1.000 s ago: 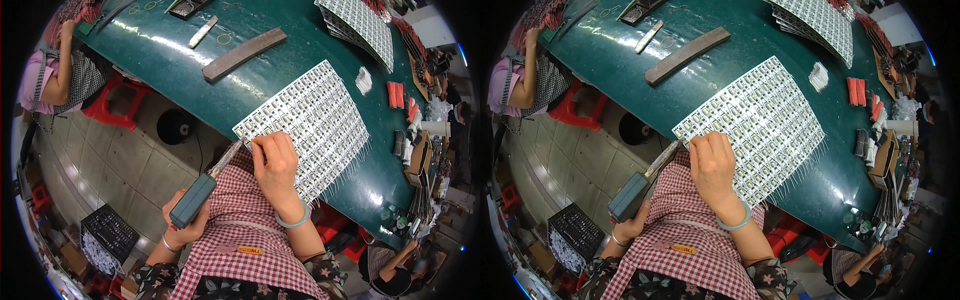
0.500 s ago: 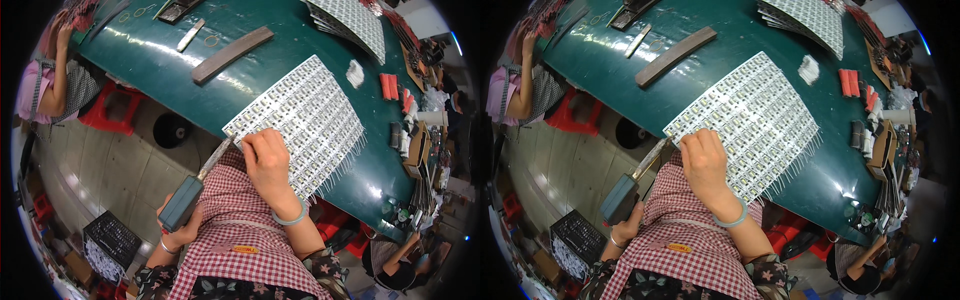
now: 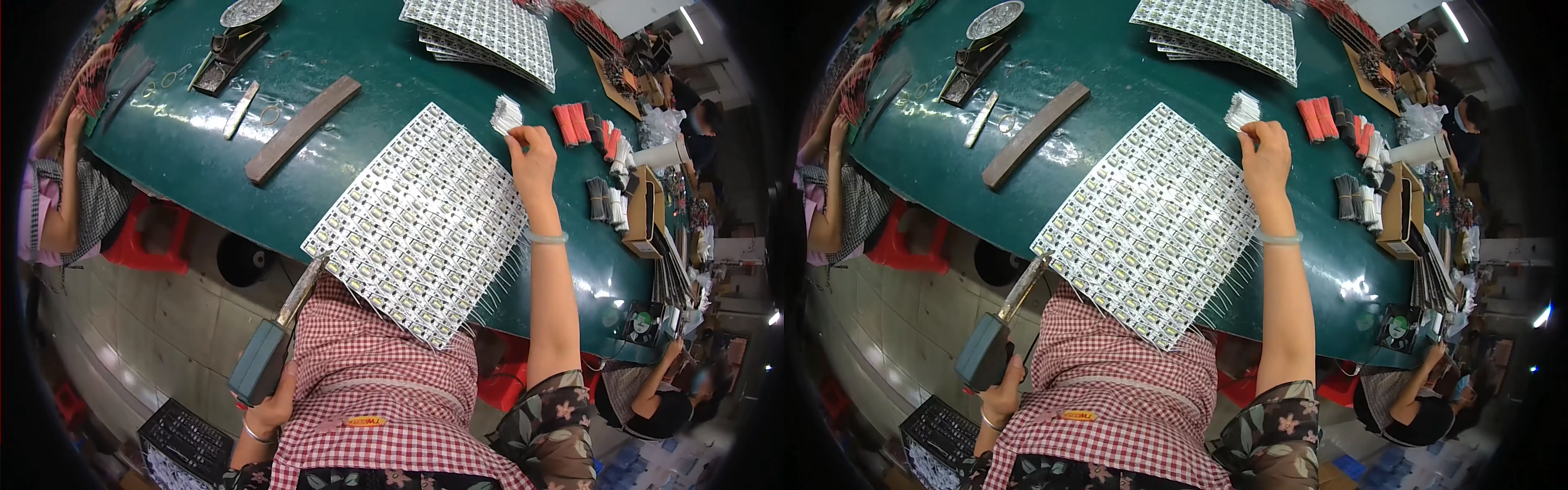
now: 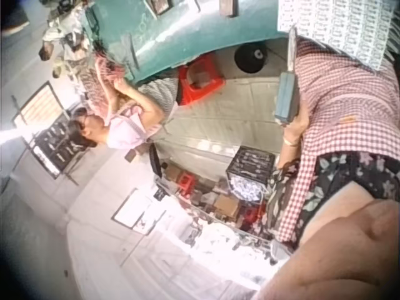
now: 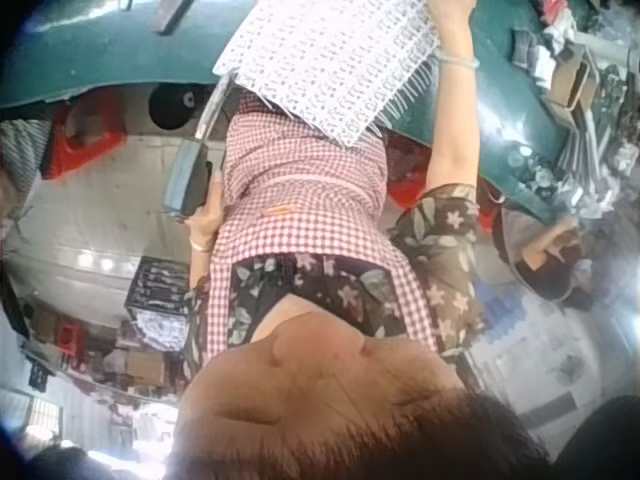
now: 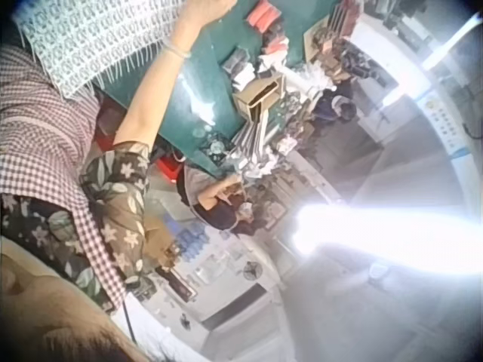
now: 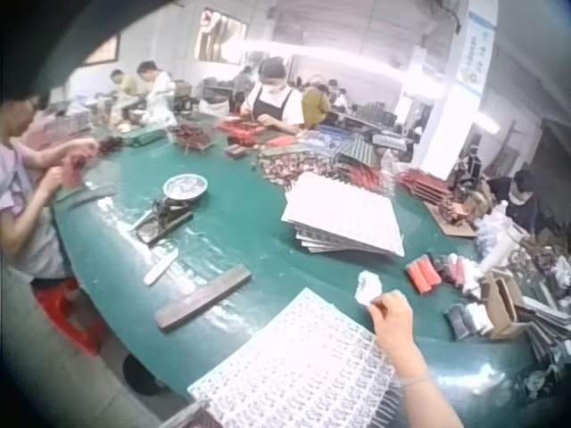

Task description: Applying solder or adhesive to LED panels on a factory assembly line.

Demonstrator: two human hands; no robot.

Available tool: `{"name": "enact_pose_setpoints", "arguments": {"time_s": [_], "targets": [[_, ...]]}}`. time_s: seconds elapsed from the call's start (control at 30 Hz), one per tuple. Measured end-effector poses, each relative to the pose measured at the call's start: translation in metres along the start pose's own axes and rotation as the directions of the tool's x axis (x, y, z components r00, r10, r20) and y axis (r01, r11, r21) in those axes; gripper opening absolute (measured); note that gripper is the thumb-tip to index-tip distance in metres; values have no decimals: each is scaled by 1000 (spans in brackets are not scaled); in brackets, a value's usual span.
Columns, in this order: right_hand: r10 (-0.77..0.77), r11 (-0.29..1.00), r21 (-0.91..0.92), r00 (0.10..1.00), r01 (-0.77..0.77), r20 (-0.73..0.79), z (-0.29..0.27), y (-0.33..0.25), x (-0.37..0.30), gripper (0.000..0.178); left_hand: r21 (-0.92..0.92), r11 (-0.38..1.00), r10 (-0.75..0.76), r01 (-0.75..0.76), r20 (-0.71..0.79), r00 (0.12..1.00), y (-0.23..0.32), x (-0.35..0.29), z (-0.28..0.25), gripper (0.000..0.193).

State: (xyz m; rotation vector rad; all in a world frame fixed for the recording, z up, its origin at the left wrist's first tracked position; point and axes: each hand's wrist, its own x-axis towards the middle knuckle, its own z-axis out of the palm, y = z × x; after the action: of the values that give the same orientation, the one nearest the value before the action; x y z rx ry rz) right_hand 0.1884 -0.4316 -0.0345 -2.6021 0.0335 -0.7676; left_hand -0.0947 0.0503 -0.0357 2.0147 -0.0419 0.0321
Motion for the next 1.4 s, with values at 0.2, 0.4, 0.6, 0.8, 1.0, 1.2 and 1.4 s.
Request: {"name": "enact_pose_setpoints", "arguments": {"time_s": [0.2,0.4,0.6,0.8,1.0,1.2,1.4], "targets": [[-151,981,-124,988,152,13,18,14,7,9,-162,956,-260,244,-88,962,12,-12,4,28],[-158,948,-254,977,190,143,21,16,11,10,-52,980,-195,192,-78,978,8,-18,2,25],[-231,885,-335,929,324,288,14,19,21,11,15,994,-108,109,-70,992,6,-15,1,26],[-189,899,-382,976,215,106,1,-6,21,8,-41,983,-183,180,-123,975,3,-22,0,25],[-159,983,107,986,153,57,-19,-144,-41,3,-139,969,-224,203,-160,961,11,-14,3,24],[-167,822,569,953,-7,254,-6,-250,-134,14,-81,983,-177,166,-168,970,7,-17,1,29],[-123,891,452,983,48,138,18,-266,-168,20,-63,981,-191,183,-166,967,11,-11,0,30]]}}
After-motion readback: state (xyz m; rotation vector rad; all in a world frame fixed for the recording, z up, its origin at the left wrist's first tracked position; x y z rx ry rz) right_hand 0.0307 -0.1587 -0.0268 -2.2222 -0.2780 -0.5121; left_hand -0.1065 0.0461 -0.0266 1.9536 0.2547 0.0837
